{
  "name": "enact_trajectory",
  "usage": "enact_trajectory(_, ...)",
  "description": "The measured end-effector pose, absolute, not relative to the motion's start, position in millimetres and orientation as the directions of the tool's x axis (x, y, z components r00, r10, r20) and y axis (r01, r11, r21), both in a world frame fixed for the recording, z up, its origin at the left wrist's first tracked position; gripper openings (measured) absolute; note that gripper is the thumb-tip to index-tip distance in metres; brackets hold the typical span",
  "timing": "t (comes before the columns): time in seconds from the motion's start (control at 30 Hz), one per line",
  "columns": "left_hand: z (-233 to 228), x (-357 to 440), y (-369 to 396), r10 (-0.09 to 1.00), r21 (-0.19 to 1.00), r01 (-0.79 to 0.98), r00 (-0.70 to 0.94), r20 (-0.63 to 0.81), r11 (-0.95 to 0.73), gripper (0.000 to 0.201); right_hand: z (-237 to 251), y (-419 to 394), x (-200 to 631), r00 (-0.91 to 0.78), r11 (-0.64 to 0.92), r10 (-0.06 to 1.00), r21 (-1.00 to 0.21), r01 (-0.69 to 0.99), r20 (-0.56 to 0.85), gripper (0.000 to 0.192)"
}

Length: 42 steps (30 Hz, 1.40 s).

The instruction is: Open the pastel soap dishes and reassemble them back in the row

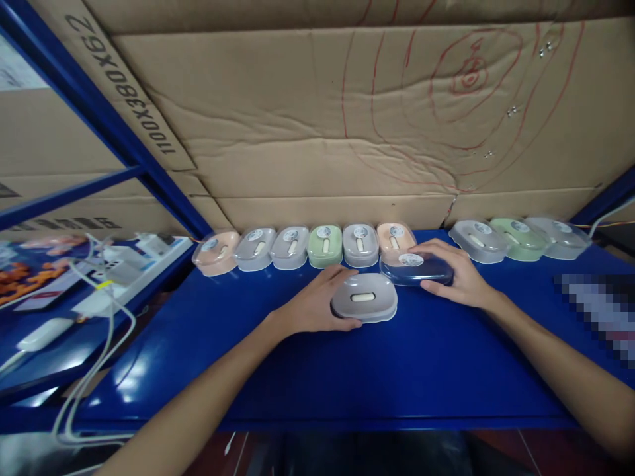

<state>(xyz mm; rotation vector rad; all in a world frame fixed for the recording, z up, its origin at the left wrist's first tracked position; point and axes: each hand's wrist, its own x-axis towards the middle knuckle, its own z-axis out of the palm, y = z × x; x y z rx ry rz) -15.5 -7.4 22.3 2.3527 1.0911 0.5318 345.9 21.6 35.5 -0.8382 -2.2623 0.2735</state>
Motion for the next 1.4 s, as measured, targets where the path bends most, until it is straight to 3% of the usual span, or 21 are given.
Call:
enact_trajectory(0.2, 37, -28, -1, 0.732, 0.506, 0.583, 0.663, 0.156, -0.636, 0.094, 36, 26, 361, -0.613, 0.756, 0.654, -0.365, 0.543, 0.443, 0.051)
enact_trajectory(0.4, 47, -30, -1, 0.738, 0.444, 0.639, 0.67, 0.082, -0.629, 0.089, 37, 21, 358, -0.657, 0.766, 0.643, -0.356, 0.536, 0.394, 0.054)
enact_trajectory(0.77, 47, -24, -5, 0.741, 0.322, 0.697, 0.671, 0.024, -0.641, 0.089, 38, 18, 356, -0.676, 0.703, 0.711, -0.224, 0.675, 0.192, 0.081)
enact_trajectory(0.97, 28, -12, -7, 0.76, 0.302, 0.706, 0.639, 0.12, -0.641, 0.097, 37, 19, 360, -0.667, 0.688, 0.725, -0.229, 0.689, 0.17, 0.08)
enact_trajectory(1.4, 25, -17, -8, 0.748, 0.33, 0.684, 0.651, 0.124, -0.65, 0.104, 27, 13, 355, -0.633, 0.66, 0.747, -0.333, 0.673, 0.202, 0.077)
